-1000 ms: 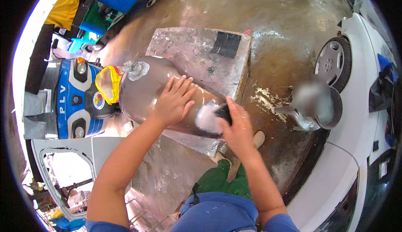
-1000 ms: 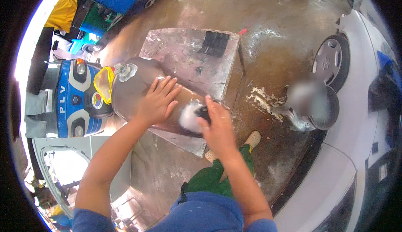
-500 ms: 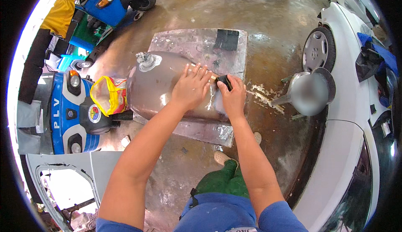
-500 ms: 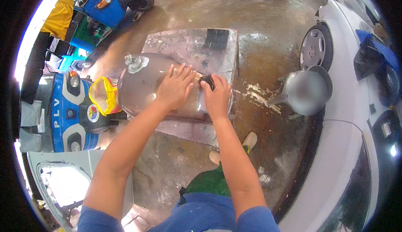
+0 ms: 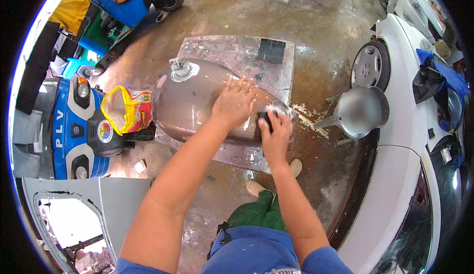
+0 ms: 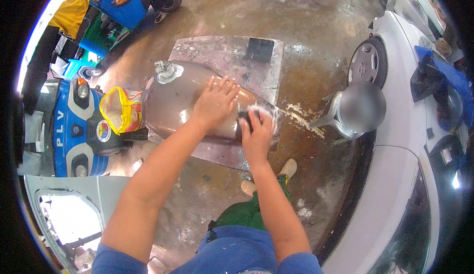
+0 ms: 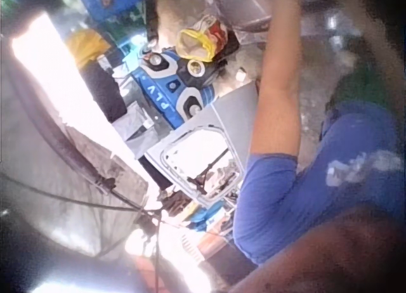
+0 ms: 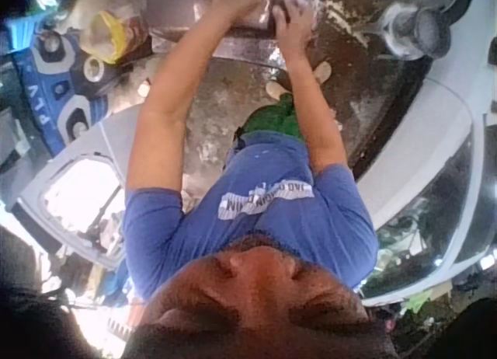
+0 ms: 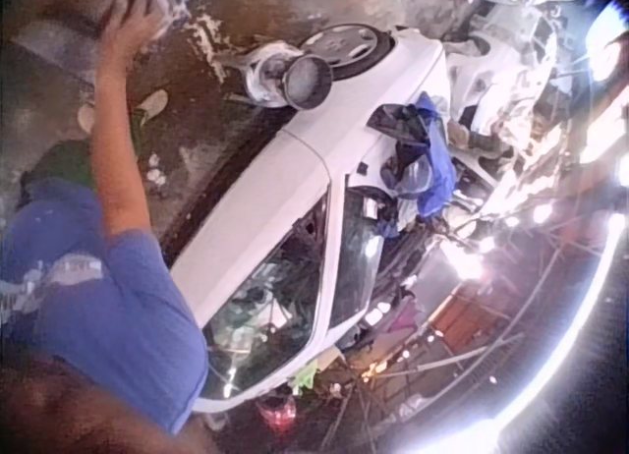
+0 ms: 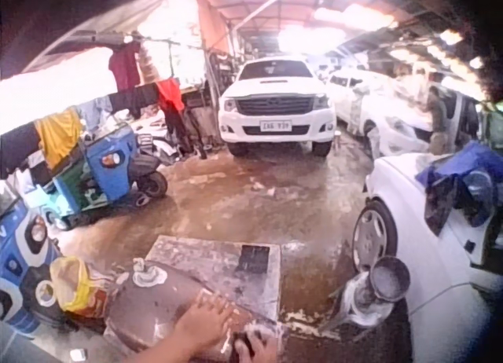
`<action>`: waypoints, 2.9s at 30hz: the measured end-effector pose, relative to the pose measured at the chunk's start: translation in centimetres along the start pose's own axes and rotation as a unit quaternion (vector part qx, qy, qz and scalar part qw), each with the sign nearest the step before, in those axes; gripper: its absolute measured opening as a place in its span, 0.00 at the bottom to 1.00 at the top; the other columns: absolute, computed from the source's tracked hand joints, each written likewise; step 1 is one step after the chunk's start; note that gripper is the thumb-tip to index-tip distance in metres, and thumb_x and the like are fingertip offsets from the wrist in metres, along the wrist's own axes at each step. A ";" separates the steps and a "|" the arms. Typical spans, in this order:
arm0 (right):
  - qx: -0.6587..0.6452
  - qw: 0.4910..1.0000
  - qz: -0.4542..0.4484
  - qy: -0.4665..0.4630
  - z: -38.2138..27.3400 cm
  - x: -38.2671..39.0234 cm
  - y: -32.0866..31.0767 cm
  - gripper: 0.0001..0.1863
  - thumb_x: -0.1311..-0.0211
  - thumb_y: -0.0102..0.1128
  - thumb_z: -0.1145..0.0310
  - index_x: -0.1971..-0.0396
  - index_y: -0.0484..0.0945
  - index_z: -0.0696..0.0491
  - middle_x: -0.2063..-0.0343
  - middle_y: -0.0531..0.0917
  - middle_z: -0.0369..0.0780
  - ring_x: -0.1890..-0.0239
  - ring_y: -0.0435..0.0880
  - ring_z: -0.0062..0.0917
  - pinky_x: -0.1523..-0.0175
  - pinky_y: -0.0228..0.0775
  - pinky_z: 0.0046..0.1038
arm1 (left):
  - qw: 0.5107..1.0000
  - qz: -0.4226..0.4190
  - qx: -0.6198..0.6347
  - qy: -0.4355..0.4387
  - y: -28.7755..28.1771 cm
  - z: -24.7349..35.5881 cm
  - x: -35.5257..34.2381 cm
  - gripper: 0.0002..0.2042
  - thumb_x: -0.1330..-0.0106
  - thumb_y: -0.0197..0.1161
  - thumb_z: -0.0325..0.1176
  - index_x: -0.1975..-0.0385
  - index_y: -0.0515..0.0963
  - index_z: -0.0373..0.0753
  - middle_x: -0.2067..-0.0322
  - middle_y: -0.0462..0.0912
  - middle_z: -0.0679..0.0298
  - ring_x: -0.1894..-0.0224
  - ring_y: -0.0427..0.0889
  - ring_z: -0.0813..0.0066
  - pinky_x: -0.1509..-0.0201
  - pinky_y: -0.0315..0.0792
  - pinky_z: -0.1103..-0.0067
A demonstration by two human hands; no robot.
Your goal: The person sands a brown car part on a metal stand using a sanding block. They repeatedly dip the sanding block into a bucket of water and continue sanding the surface of the part.
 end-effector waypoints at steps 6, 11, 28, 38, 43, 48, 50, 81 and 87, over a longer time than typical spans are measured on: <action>-0.002 1.000 0.023 -0.021 0.8 -5.7 -0.8 0.23 0.35 0.75 0.59 0.44 0.87 0.55 0.46 0.79 0.51 0.41 0.77 0.46 0.35 0.67 0.47 | 1.000 0.012 -0.003 0.010 -0.6 1.0 -1.2 0.25 0.21 0.53 0.43 0.28 0.73 0.43 0.25 0.72 0.58 0.21 0.66 0.60 0.16 0.52 0.53; 0.006 0.999 -0.013 -0.050 -1.1 1.7 -0.6 0.22 0.32 0.71 0.60 0.43 0.86 0.56 0.43 0.79 0.53 0.40 0.77 0.48 0.34 0.67 0.49 | 1.000 -0.005 0.000 0.002 0.3 0.0 -0.4 0.25 0.20 0.52 0.44 0.28 0.73 0.43 0.25 0.71 0.58 0.21 0.65 0.59 0.16 0.52 0.53; -0.001 0.994 -0.053 -0.094 -0.8 5.5 -0.8 0.29 0.31 0.67 0.74 0.31 0.73 0.59 0.29 0.70 0.63 0.30 0.71 0.61 0.25 0.63 0.52 | 1.000 -0.022 -0.002 -0.003 0.0 -0.1 -0.1 0.25 0.19 0.50 0.44 0.26 0.72 0.43 0.24 0.70 0.57 0.20 0.64 0.59 0.16 0.52 0.52; -0.030 0.986 -0.067 -0.151 -0.9 0.7 -0.3 0.25 0.33 0.67 0.73 0.36 0.79 0.59 0.30 0.74 0.57 0.29 0.73 0.57 0.24 0.63 0.51 | 1.000 -0.016 -0.013 0.008 0.2 0.0 -0.4 0.24 0.19 0.51 0.45 0.28 0.73 0.43 0.24 0.70 0.58 0.21 0.65 0.58 0.17 0.53 0.52; -0.016 0.979 -0.059 -0.196 -0.7 0.2 -0.8 0.26 0.37 0.68 0.77 0.37 0.79 0.57 0.30 0.73 0.56 0.30 0.75 0.54 0.27 0.66 0.50 | 1.000 0.014 -0.002 0.012 -0.5 0.6 -0.7 0.24 0.19 0.51 0.44 0.28 0.74 0.44 0.25 0.70 0.58 0.21 0.64 0.58 0.17 0.53 0.53; -0.015 0.982 -0.064 -0.177 -0.9 -2.8 -0.7 0.24 0.33 0.68 0.73 0.38 0.81 0.55 0.31 0.76 0.53 0.31 0.76 0.51 0.30 0.67 0.49 | 1.000 0.012 -0.008 0.016 -0.3 0.6 -0.8 0.23 0.18 0.51 0.45 0.29 0.75 0.44 0.25 0.72 0.59 0.21 0.65 0.59 0.16 0.52 0.53; -0.011 0.982 -0.092 -0.163 -0.7 2.0 -1.6 0.23 0.32 0.67 0.73 0.37 0.81 0.54 0.31 0.76 0.52 0.31 0.76 0.50 0.30 0.68 0.48 | 1.000 0.008 -0.014 0.009 -0.4 0.2 -0.4 0.23 0.18 0.50 0.46 0.29 0.75 0.45 0.26 0.73 0.59 0.21 0.66 0.60 0.16 0.52 0.54; 0.064 0.969 -0.064 -0.229 -1.0 -2.8 -1.9 0.23 0.37 0.66 0.73 0.40 0.82 0.49 0.33 0.78 0.47 0.33 0.78 0.44 0.36 0.71 0.44 | 1.000 -0.006 -0.009 0.015 -0.6 0.6 -0.8 0.23 0.19 0.52 0.42 0.29 0.74 0.43 0.25 0.72 0.59 0.21 0.65 0.58 0.17 0.54 0.53; 0.047 0.965 -0.074 -0.248 -0.7 -2.0 -2.4 0.23 0.38 0.65 0.75 0.41 0.83 0.46 0.32 0.78 0.47 0.32 0.78 0.44 0.34 0.70 0.46 | 1.000 0.002 -0.014 0.016 -0.7 0.9 -0.9 0.23 0.20 0.52 0.41 0.29 0.74 0.44 0.25 0.72 0.59 0.22 0.66 0.58 0.17 0.53 0.53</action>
Point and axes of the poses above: each hand's wrist, its own x-axis away from the middle knuckle, its own y-axis out of the palm, z = x × y, the point moved 9 cm from there along -x, towards the middle knuckle
